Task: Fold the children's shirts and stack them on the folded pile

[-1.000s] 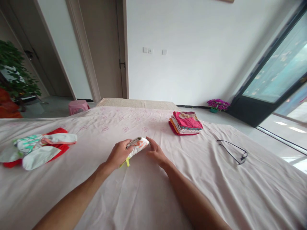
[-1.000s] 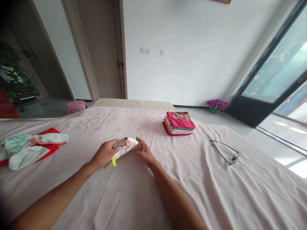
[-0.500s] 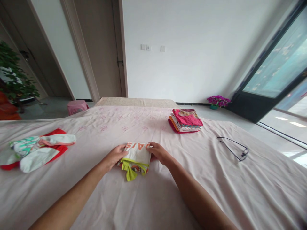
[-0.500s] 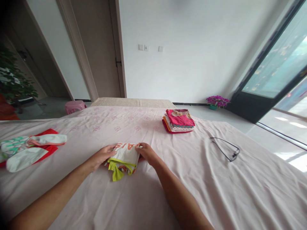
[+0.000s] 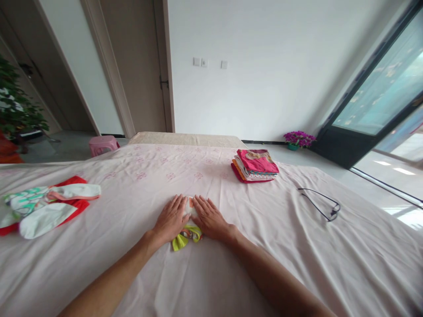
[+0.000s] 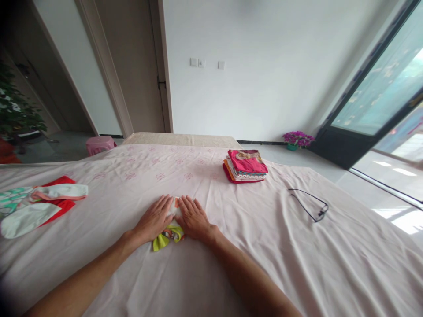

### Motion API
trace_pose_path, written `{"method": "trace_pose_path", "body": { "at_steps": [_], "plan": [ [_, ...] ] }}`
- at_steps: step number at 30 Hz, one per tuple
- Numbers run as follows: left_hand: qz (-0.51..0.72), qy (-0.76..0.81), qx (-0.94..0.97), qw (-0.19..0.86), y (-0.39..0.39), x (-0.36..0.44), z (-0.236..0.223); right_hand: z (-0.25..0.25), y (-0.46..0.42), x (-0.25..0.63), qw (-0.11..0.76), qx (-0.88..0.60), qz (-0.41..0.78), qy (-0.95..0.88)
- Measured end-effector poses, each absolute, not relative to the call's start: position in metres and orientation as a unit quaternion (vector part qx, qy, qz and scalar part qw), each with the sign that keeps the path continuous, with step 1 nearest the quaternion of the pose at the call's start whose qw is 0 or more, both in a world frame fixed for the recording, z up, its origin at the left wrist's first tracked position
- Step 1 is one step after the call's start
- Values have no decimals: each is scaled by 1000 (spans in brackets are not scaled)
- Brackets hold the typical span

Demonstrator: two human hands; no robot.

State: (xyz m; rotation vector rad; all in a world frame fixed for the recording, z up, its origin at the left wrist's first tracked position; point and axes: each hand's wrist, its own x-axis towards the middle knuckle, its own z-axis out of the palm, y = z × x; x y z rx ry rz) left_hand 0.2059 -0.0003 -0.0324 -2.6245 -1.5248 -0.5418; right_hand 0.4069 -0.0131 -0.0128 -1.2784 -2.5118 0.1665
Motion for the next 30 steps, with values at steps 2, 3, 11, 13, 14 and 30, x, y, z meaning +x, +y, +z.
{"method": "trace_pose_path", "body": {
  "at_steps": [2,3,11,13,14,30],
  "plan": [
    [-170,-495,-851,34,-1,202,-35,-12,-10,416,163,-447,89,-875],
    [-171,-500,-848,37,-2,200,-33,-10,-8,421,176,-463,104,-862],
    [-229,-415,-880,34,-49,227,12,11,-6,456,217,-644,161,-716],
    [-212,-427,-879,8,-59,236,20,15,-9,454,171,-658,169,-713],
    [-203,-443,-873,0,-62,239,21,17,-10,452,149,-666,170,-710],
    [-348,-446,-819,-97,-49,222,7,19,-3,424,131,-688,140,-700]
  ]
}}
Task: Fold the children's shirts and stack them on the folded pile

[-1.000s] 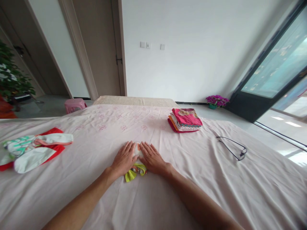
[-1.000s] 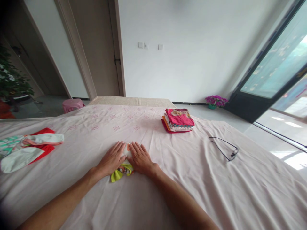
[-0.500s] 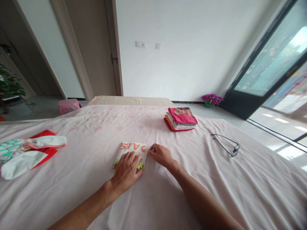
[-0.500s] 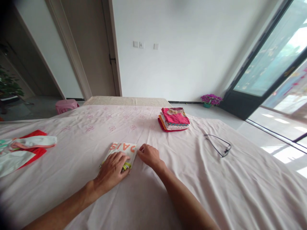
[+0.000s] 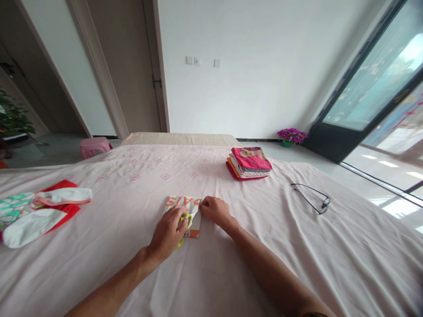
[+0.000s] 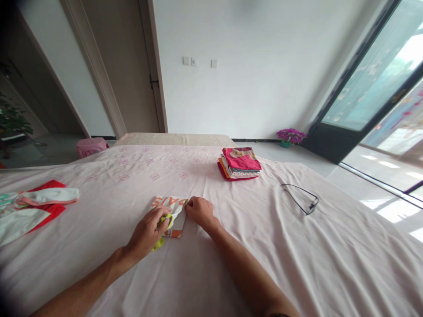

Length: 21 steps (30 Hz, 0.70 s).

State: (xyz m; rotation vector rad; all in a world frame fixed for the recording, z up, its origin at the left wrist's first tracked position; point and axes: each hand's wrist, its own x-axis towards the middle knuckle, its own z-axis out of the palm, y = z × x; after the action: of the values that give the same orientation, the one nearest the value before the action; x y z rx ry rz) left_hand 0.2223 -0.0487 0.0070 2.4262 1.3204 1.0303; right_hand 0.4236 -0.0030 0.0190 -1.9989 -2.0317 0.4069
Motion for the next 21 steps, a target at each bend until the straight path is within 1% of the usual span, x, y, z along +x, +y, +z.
{"method": "trace_pose_path", "body": {
  "at_steps": [7,10,12,13,14,16,19,21],
  "plan": [
    [265,389,878,82,-57,224,6,14,2,425,123,-703,126,-689],
    [253,385,883,85,-60,225,12,19,0,425,182,-679,83,-706],
    [248,377,889,81,-62,226,17,23,-1,422,231,-612,54,-755],
    [246,368,893,76,-63,226,19,24,-1,419,241,-564,49,-789],
    [242,358,899,69,-64,226,20,24,-2,417,237,-515,52,-822],
    [225,338,912,54,-67,223,20,21,-2,413,199,-443,75,-871],
    [190,306,933,26,-69,213,12,9,0,413,132,-416,110,-893],
    [180,285,941,9,-69,206,5,0,2,415,116,-418,113,-894]
  ]
}}
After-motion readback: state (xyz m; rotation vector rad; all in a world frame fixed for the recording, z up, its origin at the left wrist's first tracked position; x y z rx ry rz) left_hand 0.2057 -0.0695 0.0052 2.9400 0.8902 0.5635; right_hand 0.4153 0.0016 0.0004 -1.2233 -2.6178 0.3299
